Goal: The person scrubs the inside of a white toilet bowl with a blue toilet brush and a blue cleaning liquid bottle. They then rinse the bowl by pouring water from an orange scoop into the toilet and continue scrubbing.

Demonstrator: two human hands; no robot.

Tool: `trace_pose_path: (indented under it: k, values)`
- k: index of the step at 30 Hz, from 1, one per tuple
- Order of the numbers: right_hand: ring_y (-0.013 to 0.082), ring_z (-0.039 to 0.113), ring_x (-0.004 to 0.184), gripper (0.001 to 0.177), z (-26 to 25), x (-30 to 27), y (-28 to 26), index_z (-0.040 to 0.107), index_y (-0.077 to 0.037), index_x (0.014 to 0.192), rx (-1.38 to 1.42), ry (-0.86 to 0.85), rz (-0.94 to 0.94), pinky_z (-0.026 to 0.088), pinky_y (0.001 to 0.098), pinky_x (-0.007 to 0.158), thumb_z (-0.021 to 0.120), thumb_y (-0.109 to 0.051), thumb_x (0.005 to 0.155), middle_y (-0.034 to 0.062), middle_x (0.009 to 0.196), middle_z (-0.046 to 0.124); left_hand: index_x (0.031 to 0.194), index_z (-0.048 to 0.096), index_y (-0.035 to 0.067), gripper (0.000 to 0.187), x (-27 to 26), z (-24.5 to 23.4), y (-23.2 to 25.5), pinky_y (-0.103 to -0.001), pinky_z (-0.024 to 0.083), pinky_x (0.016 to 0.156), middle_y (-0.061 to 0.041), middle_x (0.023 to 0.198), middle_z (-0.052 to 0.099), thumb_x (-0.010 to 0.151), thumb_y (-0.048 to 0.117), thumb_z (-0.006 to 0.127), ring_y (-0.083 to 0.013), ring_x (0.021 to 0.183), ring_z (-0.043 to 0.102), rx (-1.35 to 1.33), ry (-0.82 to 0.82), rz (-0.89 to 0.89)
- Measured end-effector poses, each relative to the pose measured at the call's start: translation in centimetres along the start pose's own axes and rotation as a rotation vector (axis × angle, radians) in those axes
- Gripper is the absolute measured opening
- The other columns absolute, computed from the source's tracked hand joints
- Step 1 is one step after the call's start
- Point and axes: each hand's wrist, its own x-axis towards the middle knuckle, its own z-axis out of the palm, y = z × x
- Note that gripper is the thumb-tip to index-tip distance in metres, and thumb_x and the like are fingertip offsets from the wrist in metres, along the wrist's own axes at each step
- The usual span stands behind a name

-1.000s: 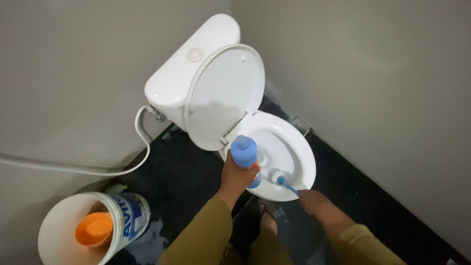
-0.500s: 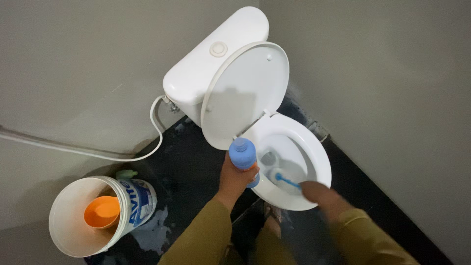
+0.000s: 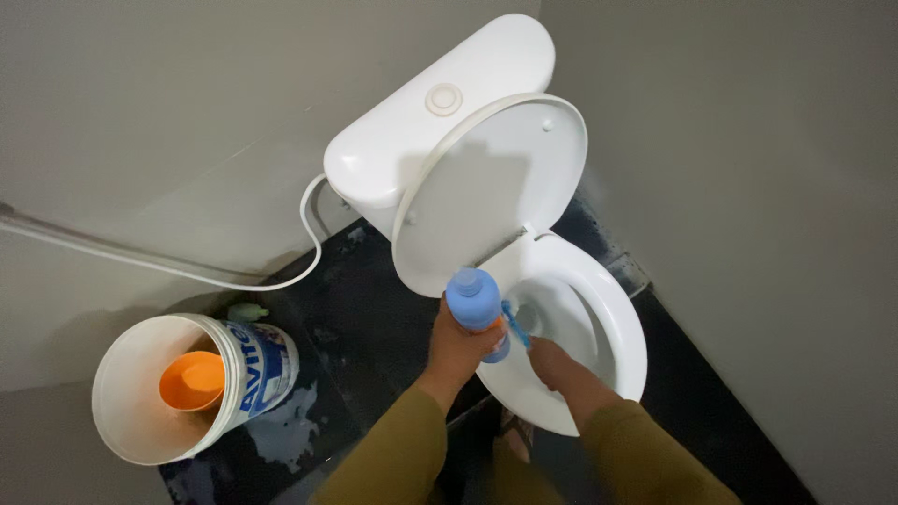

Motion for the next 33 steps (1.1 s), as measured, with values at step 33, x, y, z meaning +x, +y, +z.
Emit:
trace_pose_path:
  k: [33]
  values:
    - [0.026, 0.074, 0.101, 0.049, -2.7, -7.3, 5.8, 0.04, -0.018, 0.157, -0.688, 0.107, 0.007, 0.059, 0.0409, 0.086, 0.037, -0.023, 0.108, 0.0144, 0.118, 0.073, 0.143, 0.042, 0.012, 0.081, -0.7, -0.6, -2.0, -0.042, 0.055, 0.098, -0.008, 0.128, 0.063, 0.074, 0.015, 0.085, -0.0219, 0.117, 0.065, 0.116, 0.0, -0.078]
